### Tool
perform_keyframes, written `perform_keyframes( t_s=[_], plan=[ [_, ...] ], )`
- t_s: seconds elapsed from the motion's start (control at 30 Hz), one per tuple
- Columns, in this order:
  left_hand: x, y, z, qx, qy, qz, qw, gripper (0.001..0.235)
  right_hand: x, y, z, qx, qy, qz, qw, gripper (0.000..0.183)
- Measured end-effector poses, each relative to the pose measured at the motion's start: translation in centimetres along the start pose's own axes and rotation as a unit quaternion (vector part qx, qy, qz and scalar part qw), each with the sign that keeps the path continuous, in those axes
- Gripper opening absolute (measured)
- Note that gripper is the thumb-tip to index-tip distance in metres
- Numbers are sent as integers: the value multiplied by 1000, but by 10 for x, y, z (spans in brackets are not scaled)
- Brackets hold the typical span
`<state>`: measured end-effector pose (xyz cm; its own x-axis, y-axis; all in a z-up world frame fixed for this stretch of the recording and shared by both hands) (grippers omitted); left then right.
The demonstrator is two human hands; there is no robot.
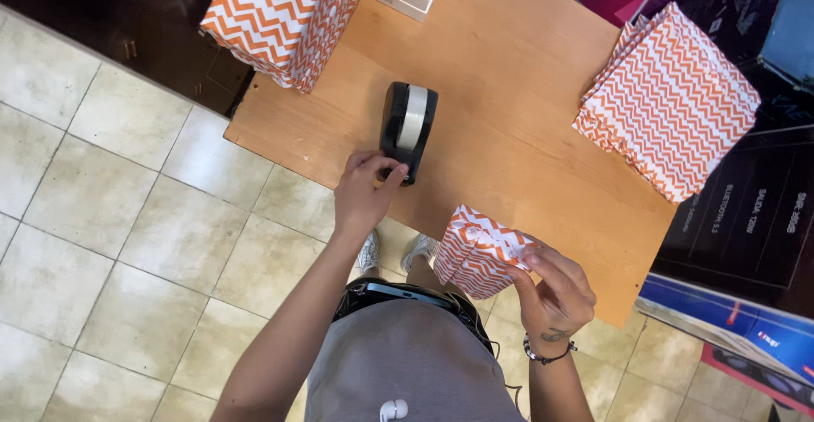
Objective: The person places a box into a paper bag, folds the top of the bag over multiple times, and secures it with tape using a dispenser.
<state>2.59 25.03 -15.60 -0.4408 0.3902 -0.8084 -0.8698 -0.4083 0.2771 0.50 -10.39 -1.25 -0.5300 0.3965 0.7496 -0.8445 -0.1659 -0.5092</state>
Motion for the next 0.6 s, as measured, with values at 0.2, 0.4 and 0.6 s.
perform_keyframes(
  t_s=[0.2, 0.4, 0.6],
  plan=[
    [0, -3, 0, -11, 92, 30, 995, 27, 10, 6, 1, -12, 8, -7, 1000, 28],
    [15, 29, -15, -72, 229, 2, 971, 10, 13, 2, 2, -21, 10, -18, 1000, 25],
    [29, 28, -20, -124, 283, -28, 951, 13, 9, 2, 8, -33, 9, -29, 999, 28]
  ],
)
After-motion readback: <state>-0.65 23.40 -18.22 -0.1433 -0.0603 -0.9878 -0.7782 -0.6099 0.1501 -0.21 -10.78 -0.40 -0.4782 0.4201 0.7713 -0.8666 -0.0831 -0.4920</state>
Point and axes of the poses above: each hand's wrist, its own y-axis away from the middle knuckle, its own z-axis out of the back of the hand, x = y × z, the point moved 7 cm from there along -y, towards the middle knuckle, and after that the axes turned 6 degrees about -z, right-handed, at the moved point
